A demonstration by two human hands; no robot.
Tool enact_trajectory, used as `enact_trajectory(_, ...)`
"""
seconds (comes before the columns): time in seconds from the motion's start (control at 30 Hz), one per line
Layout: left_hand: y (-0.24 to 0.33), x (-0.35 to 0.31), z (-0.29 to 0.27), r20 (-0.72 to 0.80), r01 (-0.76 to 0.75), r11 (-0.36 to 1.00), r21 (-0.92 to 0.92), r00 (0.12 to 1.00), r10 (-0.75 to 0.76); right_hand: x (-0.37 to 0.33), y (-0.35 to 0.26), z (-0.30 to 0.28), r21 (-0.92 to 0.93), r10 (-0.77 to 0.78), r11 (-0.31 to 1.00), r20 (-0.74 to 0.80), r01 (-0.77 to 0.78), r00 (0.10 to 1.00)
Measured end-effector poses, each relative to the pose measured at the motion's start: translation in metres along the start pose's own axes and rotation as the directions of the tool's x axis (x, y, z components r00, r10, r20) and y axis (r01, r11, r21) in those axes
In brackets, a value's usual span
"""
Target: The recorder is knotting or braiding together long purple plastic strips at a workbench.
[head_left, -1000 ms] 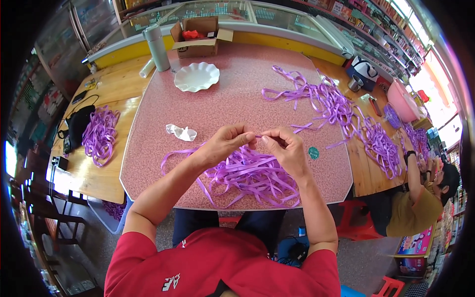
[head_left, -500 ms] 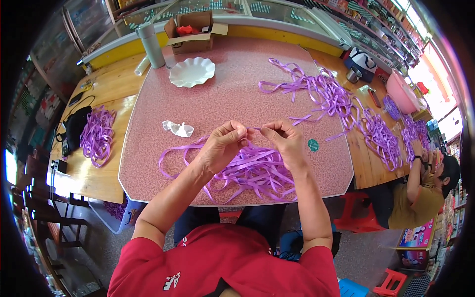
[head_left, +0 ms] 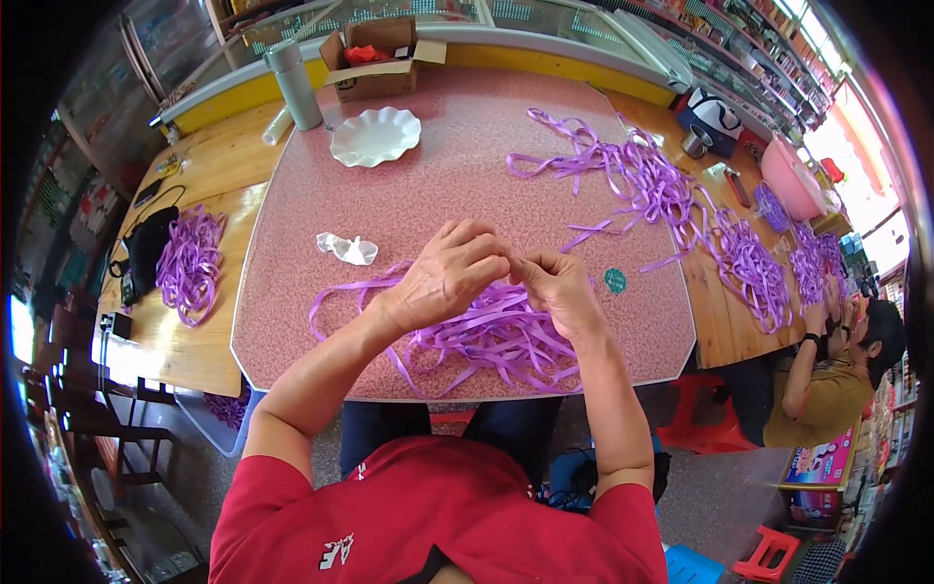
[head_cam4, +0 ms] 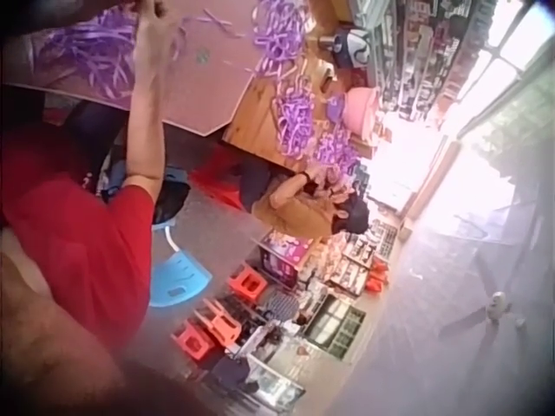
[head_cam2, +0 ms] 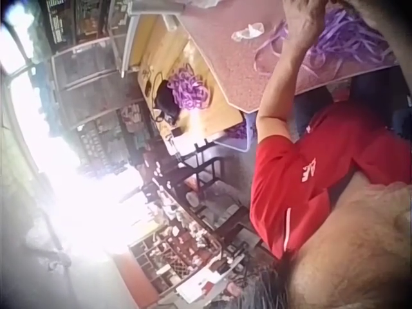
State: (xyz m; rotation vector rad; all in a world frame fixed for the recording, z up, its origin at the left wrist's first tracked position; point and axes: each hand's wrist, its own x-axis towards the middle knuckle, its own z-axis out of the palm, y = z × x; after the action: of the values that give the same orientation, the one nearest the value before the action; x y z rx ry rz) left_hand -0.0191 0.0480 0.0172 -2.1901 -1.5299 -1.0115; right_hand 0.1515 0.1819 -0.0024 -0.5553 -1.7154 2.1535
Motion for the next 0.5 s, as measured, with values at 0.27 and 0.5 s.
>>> enact_trajectory(0.27,0.006,-0.001,0.008,-0.002,0.156,0.963,-0.220,0.987,-0.161,0.004,0.004,0.013,0.151,0.007,0.988,-0.103,0.009,0.995)
enact_trajectory(0.5,0.010,-0.014,0.036,0.223,0.443,0.170,-0.880,0.703,-0.676,0.005,0.007,0.031,0.274,-0.205,0.928,-0.192,0.253,0.960)
